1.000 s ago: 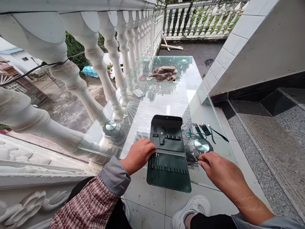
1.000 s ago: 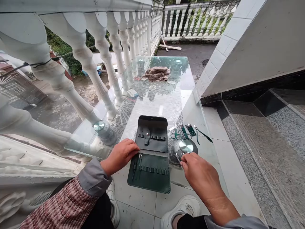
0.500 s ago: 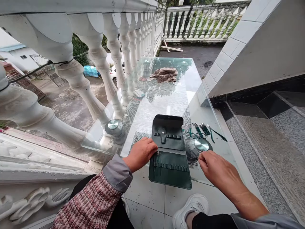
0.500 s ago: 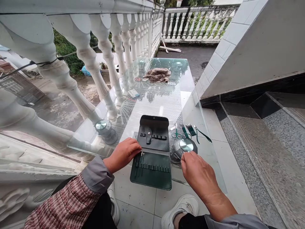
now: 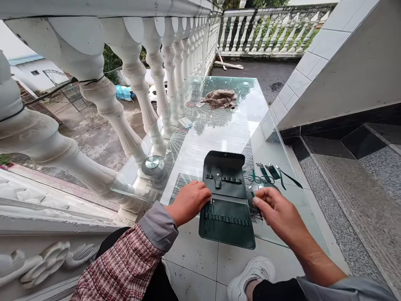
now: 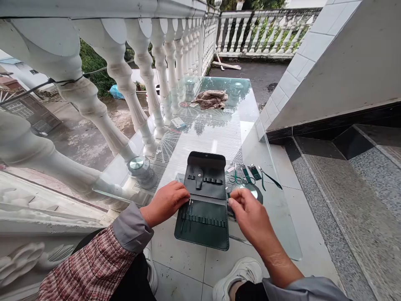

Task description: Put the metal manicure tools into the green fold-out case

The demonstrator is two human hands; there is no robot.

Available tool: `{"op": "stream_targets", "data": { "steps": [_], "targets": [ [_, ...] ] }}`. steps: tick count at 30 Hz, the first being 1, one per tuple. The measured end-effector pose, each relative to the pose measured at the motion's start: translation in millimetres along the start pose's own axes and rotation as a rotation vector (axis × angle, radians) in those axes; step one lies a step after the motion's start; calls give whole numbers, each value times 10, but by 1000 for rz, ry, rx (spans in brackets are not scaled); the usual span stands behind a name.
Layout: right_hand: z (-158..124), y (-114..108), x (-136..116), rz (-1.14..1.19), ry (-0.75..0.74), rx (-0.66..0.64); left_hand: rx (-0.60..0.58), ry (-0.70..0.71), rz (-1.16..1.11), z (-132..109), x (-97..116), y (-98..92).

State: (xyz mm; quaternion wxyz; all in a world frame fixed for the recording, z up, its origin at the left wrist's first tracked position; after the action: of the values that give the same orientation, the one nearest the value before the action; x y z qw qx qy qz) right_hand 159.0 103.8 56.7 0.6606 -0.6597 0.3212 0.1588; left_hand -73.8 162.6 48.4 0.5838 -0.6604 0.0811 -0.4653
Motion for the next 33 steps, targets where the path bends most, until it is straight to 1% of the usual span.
{"op": "stream_targets", "data": {
  "steps": [3,5,7,10,13,17,25,33],
  "targets": [
    [2,168,-185,259,51,-114,2,-11,-3,7,0,7],
    [13,277,-296,350,54,-137,7,-13,-3,7,-3,12],
    [35,373,-375,378,36,-142,10,-7,-1,2,-7,15],
    [73,480,-437,335,0,-151,7,6,-1,-11,-14,16],
    [97,537,-463,245,-42,-165,4,17,-8,-25,-21,19],
    [107,564,-476,149,-58,-164,-6,21,-14,-43,-35,29],
    [112,591,-458,129,-110,-177,-3,15,-13,-53,-43,39],
    [190,609,-452,186,-22,-207,-1,22,-7,-40,-45,43]
  ]
}}
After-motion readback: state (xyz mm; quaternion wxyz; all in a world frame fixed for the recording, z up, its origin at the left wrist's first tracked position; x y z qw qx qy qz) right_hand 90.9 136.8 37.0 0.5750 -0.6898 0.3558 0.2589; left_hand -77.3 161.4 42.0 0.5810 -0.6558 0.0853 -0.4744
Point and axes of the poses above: each hand's wrist, its own z-axis towards the middle knuckle, its own y-axis out of the palm, x = y × z, the point moved 1 cm from there along z, towards the middle knuckle, and after that the axes turned 15 degrees about -z, right-handed, at the moved point
